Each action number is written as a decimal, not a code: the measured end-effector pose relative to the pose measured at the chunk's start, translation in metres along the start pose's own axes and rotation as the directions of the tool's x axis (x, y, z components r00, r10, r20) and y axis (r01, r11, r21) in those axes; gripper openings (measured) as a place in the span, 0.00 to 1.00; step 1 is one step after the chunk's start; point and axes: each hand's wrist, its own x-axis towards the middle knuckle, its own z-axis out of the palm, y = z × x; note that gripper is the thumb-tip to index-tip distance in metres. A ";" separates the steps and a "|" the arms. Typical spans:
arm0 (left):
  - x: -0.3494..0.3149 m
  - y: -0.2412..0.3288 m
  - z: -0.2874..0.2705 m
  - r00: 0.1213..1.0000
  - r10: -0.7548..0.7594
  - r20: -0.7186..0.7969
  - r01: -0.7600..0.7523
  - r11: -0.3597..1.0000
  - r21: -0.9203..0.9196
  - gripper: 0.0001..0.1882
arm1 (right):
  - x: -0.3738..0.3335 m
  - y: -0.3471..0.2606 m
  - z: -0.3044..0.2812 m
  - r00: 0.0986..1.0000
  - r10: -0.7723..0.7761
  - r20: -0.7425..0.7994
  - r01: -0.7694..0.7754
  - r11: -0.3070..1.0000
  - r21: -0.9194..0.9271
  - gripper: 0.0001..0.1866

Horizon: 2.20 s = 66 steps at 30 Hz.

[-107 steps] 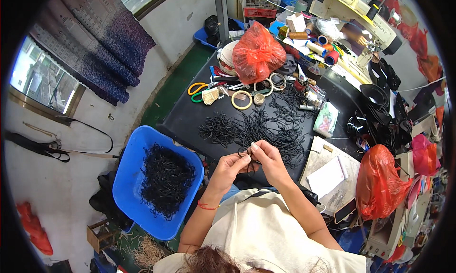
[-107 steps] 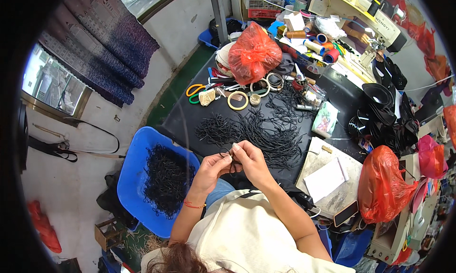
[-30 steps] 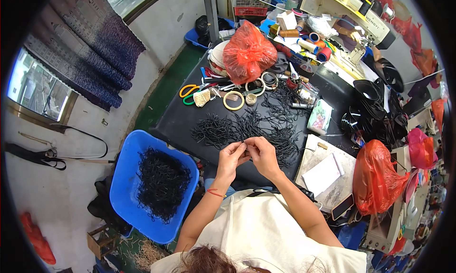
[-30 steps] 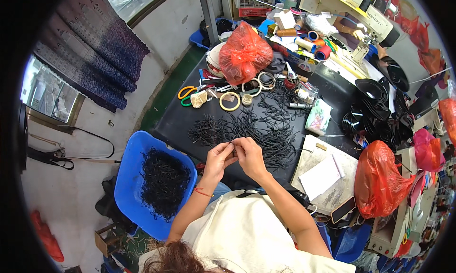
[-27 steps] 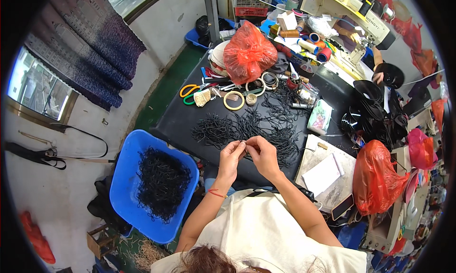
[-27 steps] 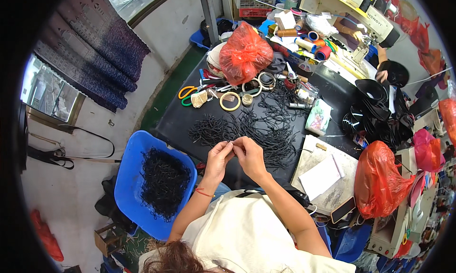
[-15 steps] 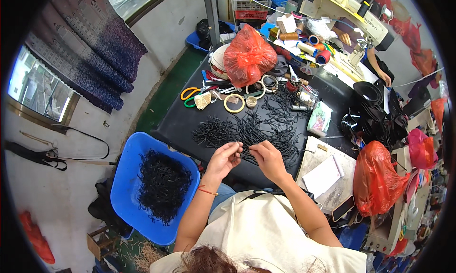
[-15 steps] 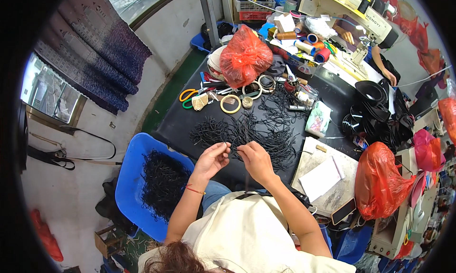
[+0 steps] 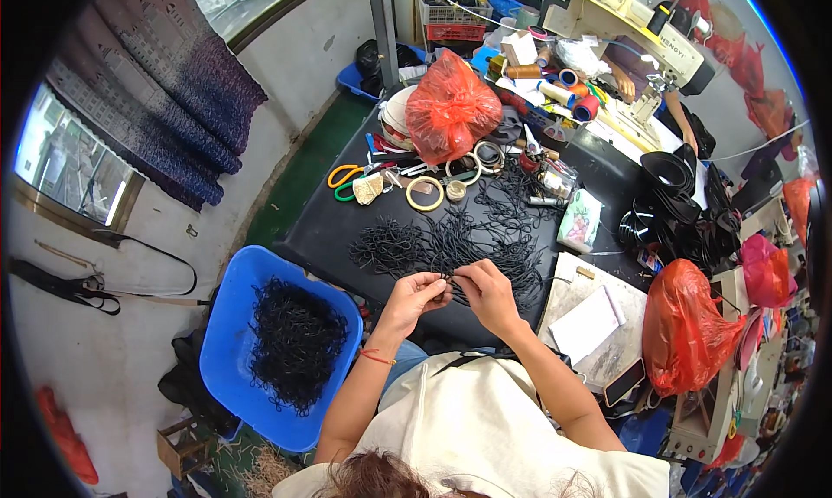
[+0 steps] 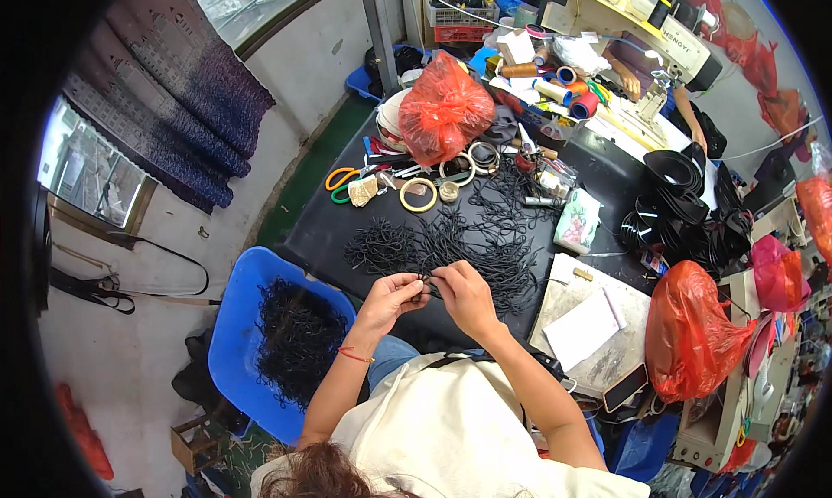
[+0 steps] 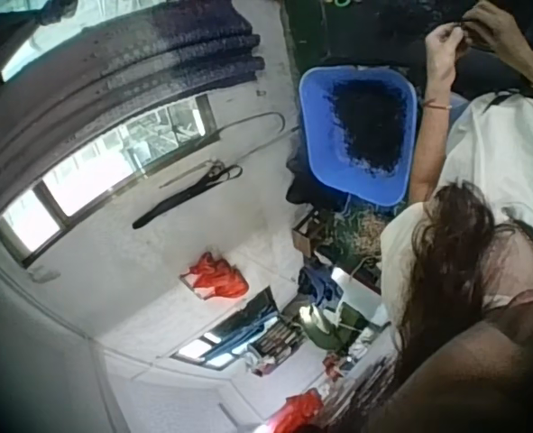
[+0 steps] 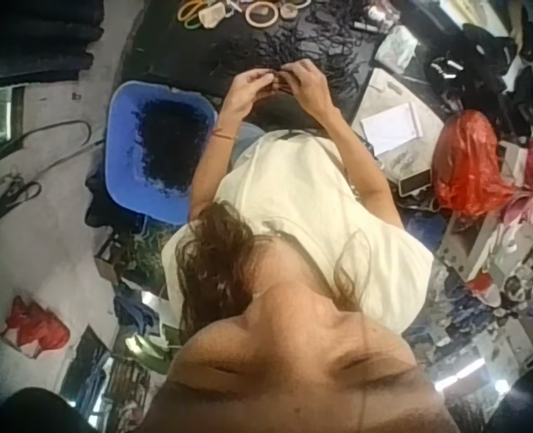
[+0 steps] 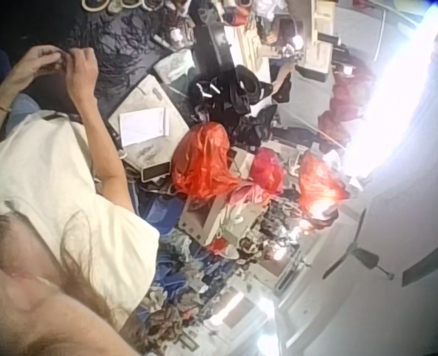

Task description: The person sits at a cluttered workbench and repeatedly picks up small black elastic bands from a pile. They tie each band into a knot by hand and place the finished item into a blue plastic bin. The process is repetitive and involves handling the bands one at a time.

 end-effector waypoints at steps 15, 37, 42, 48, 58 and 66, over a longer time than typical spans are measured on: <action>-0.006 0.002 0.006 0.989 0.086 0.118 -0.076 0.994 -0.083 0.13 | 0.002 0.001 -0.008 0.938 0.278 0.206 -0.332 0.890 0.313 0.05; -0.004 -0.029 0.015 0.812 0.534 -0.236 -0.441 0.826 0.352 0.11 | -0.006 -0.020 0.021 0.839 0.530 0.122 -0.522 0.722 0.454 0.12; -0.014 -0.011 0.009 0.882 0.470 -0.036 -0.397 0.781 0.482 0.19 | -0.010 0.007 0.027 0.892 0.420 0.169 -0.435 0.692 0.576 0.12; -0.026 -0.003 0.015 0.919 0.374 0.124 -0.376 0.739 0.560 0.21 | -0.001 -0.004 0.013 0.751 0.558 0.352 -0.605 0.370 0.705 0.09; -0.020 -0.014 0.013 0.974 0.228 0.015 -0.226 0.950 0.215 0.12 | -0.003 -0.010 0.012 0.770 0.544 0.334 -0.585 0.392 0.710 0.12; -0.024 -0.006 0.016 0.980 0.200 0.016 -0.200 0.965 0.171 0.10 | -0.004 -0.012 0.011 0.755 0.571 0.323 -0.588 0.370 0.719 0.11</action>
